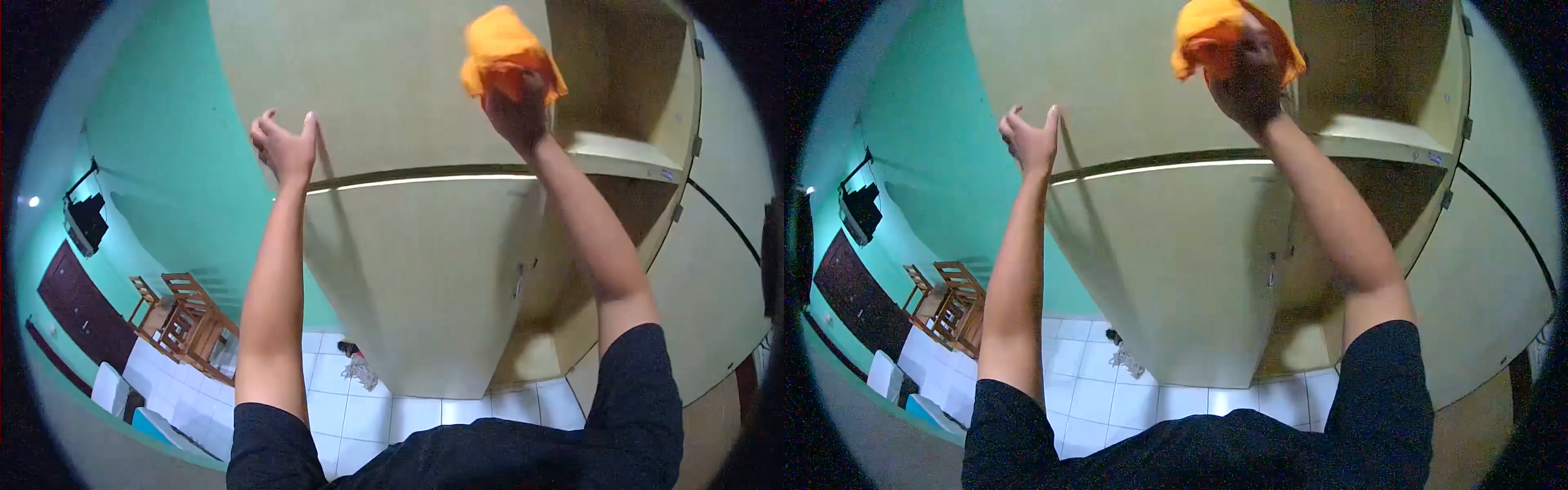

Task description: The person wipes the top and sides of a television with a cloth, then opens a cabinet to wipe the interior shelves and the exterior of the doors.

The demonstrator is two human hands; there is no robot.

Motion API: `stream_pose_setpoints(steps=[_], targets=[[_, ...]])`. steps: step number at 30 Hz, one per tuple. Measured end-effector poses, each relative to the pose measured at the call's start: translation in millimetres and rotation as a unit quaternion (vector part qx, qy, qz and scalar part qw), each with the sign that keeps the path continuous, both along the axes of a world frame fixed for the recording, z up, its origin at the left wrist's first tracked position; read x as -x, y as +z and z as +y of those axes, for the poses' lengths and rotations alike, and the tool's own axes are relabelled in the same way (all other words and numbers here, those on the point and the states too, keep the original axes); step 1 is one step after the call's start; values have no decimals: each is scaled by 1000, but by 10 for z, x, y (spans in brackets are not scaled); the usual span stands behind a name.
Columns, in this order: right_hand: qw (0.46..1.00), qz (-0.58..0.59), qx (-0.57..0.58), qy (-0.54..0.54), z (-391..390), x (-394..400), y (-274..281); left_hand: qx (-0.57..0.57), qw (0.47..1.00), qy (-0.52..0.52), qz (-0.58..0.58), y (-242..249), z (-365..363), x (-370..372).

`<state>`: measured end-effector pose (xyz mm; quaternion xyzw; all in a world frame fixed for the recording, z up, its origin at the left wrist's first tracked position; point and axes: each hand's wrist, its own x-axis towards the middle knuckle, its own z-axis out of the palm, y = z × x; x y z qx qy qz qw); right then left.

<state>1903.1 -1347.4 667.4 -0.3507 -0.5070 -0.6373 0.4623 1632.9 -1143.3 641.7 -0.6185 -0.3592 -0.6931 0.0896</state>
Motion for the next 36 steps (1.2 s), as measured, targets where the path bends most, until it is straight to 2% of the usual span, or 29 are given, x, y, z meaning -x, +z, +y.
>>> stream_pose_setpoints(steps=[2, 3, 5, 8, 9, 11, 12, 14, 15, 17, 18, 20, 21, 23, 24, 27, 28, 29, 32, 34, 35, 36], targets=[[995, -68, 45, -65, 111, 51, 241, 75, 997, -4, -26, -117, 262, 121], [978, -115, 81, -153, 212, -23, 315, 100, 993, -32, -49, -169, 314, 182], [969, -103, 109, -197, 339, -109, 405, 148, 985, -48, -73, -284, 479, 283], [969, -25, 51, -241, 577, -525, 595, 124, 984, -105, -68, -442, 755, 400], [899, 27, 123, -419, 532, -594, 673, 126, 979, -146, -63, -454, 778, 445], [965, 36, 76, -250, 391, -554, 711, 154, 960, -229, -44, -441, 796, 498], [972, 5, 70, -224, 385, -715, 784, 123, 970, -206, -31, -506, 1053, 439], [986, 98, 71, -119, 298, -700, 887, 119, 948, -294, -37, -411, 608, 418], [989, 77, 7, -129, 411, -939, 944, 74, 952, -290, -56, -451, 661, 375], [953, 1, -8, -302, 313, -1020, 1195, 54, 951, -298, -67, -486, 676, 332], [967, 5, -41, -252, 298, -935, 1284, 69, 954, -280, -86, -506, 670, 292], [974, -134, -103, -149, 246, -875, 1643, 85, 948, -287, -103, -533, 627, 287], [977, -124, -115, -128, 220, -889, 1767, 68, 958, -254, -111, -528, 569, 266], [987, -8, -118, -105, 201, -986, 1928, 44, 978, -160, -126, -648, 752, 203], [989, 24, -118, -87, 216, -1016, 2012, 121, 961, -222, -113, -652, 772, 241], [989, 70, -121, -48, 295, -1014, 2248, 162, 965, -178, -105, -645, 707, 244], [988, 80, -125, -41, 348, -990, 2297, 154, 961, -203, -106, -637, 697, 253], [988, 85, -126, -33, 425, -956, 2339, 147, 957, -227, -106, -649, 716, 260], [987, 83, -133, -33, 689, -709, 2376, 153, 966, -184, -93, -673, 783, 251], [986, 60, -147, -41, 921, -470, 2367, 153, 960, -213, -99, -624, 663, 281], [983, 37, -170, -52, 1066, -343, 2351, 155, 959, -214, -105, -623, 669, 277], [983, -36, -179, 11, 1228, -288, 2394, 147, 969, -175, -98, -660, 740, 240]])
